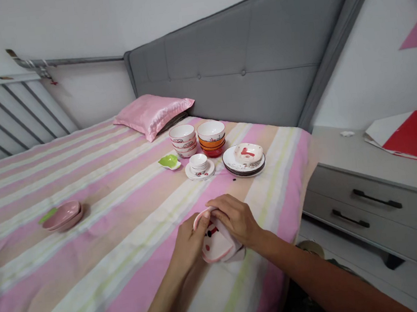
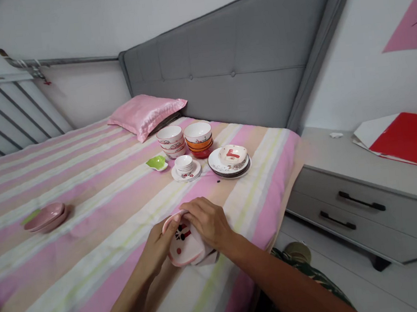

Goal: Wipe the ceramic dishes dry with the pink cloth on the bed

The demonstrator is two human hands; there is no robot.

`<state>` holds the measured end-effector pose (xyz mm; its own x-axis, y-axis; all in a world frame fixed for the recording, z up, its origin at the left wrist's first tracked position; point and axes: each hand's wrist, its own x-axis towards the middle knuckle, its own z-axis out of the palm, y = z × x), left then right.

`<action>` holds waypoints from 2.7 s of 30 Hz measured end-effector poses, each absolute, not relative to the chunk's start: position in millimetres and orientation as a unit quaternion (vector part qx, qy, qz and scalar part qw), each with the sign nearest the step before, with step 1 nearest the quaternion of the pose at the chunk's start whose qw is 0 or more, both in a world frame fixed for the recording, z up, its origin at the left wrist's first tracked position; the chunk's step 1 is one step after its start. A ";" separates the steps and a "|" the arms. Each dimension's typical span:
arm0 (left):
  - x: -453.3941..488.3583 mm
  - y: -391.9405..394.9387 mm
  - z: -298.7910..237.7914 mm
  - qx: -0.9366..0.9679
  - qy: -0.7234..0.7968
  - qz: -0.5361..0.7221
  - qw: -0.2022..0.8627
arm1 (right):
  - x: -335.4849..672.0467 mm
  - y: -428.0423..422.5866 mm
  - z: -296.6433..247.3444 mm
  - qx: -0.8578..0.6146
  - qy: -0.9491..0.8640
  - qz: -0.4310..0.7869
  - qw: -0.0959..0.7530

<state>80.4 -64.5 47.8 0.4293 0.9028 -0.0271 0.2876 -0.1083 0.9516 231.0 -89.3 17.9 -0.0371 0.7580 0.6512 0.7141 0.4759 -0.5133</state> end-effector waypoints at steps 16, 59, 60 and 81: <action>72.4 -60.2 49.6 0.689 0.451 0.326 0.465 | 226.7 -89.5 17.5 -0.629 -0.660 0.052 0.407; 90.8 -65.0 50.1 0.391 0.496 0.396 0.667 | 235.3 -86.6 20.1 -0.684 -0.638 0.075 0.345; 90.9 -64.5 50.0 0.380 0.501 0.392 0.671 | 236.7 -86.0 20.7 -0.684 -0.630 0.081 0.358; 89.4 -70.7 48.2 0.504 0.464 0.375 0.624 | 231.6 -89.2 18.1 -0.642 -0.689 0.089 0.325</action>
